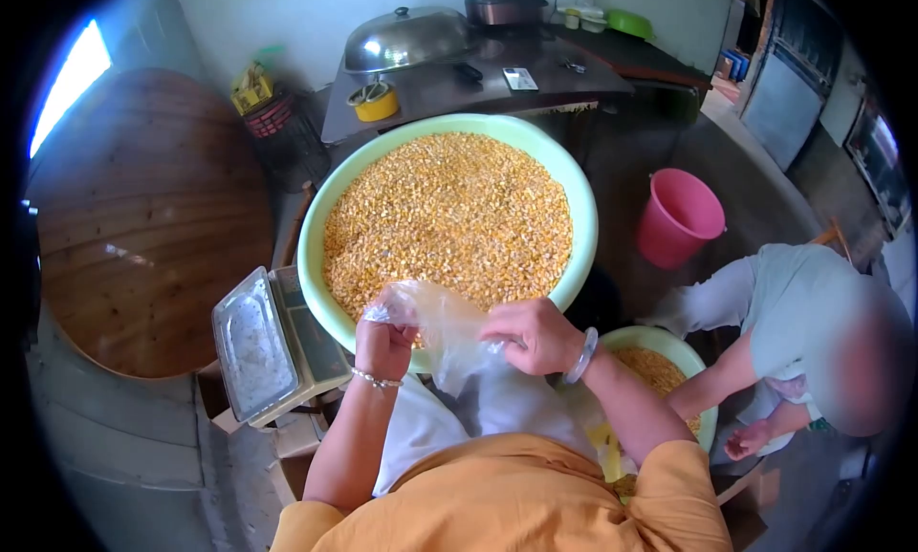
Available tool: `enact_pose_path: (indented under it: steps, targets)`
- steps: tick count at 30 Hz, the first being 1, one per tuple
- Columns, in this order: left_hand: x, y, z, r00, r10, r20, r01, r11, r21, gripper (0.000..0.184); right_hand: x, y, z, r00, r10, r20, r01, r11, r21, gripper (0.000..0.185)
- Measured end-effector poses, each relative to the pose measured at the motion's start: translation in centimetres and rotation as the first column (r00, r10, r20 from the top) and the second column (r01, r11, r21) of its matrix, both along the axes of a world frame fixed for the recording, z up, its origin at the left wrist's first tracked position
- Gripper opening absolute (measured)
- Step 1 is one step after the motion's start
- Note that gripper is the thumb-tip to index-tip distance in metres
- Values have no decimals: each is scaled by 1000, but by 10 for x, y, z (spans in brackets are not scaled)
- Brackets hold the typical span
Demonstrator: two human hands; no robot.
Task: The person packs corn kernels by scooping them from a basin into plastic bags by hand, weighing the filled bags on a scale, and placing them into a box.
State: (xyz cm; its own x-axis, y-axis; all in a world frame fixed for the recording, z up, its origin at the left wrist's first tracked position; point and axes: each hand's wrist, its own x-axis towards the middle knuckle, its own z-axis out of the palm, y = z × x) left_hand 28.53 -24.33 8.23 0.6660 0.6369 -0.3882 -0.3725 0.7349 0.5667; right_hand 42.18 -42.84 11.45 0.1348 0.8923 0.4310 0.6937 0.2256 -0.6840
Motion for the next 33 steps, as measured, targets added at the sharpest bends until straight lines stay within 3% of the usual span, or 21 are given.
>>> enact_pose_path:
  steps: [2, 6, 10, 13, 14, 17, 21, 22, 25, 28, 31, 33]
  targets:
    - [6, 4, 4, 997, 80, -24, -78, 993, 85, 9, 3, 12, 19, 984, 15, 177, -35, 993, 109, 28]
    - [19, 11, 11, 984, 177, 2, -171, 952, 253, 14, -17, 36, 56, 968, -36, 247, -55, 934, 353, 25]
    - [34, 17, 6, 973, 220, -68, -187, 927, 325, 15, -29, 69, 35, 889, -46, 455, -56, 977, 207, 23]
    - [40, 20, -5, 964, 197, -177, -116, 914, 388, 15, -22, 94, -2, 955, -107, 278, 92, 994, 66, 26]
    - [39, 22, -9, 964, 173, -203, -87, 922, 376, 14, -18, 97, -8, 951, -81, 298, 72, 997, 42, 27]
    - [34, 25, -9, 967, 99, -233, -3, 925, 381, 9, -20, 105, -13, 911, -134, 391, 282, 892, -352, 33]
    - [33, 34, -12, 975, 49, -218, 60, 882, 467, 11, 1, 128, -48, 837, -318, 445, 454, 858, -241, 52]
    - [32, 34, -6, 970, 46, -239, 89, 847, 524, 16, 0, 129, -13, 871, -321, 370, 472, 755, -455, 67]
    - [34, 39, -9, 938, 174, -300, 126, 635, 762, 22, 19, 145, -10, 851, -506, 140, 521, 780, -347, 71]
    - [28, 56, -22, 872, 130, -473, 279, 662, 696, 24, 16, 150, -12, 863, -482, 151, 505, 836, -216, 58]
    - [20, 67, -34, 844, 114, -525, 305, 704, 642, 22, 15, 148, -28, 863, -224, 453, 419, 819, -392, 37]
    - [12, 77, -33, 813, 155, -562, 319, 688, 651, 23, 15, 145, -40, 844, -184, 503, 412, 825, -388, 21]
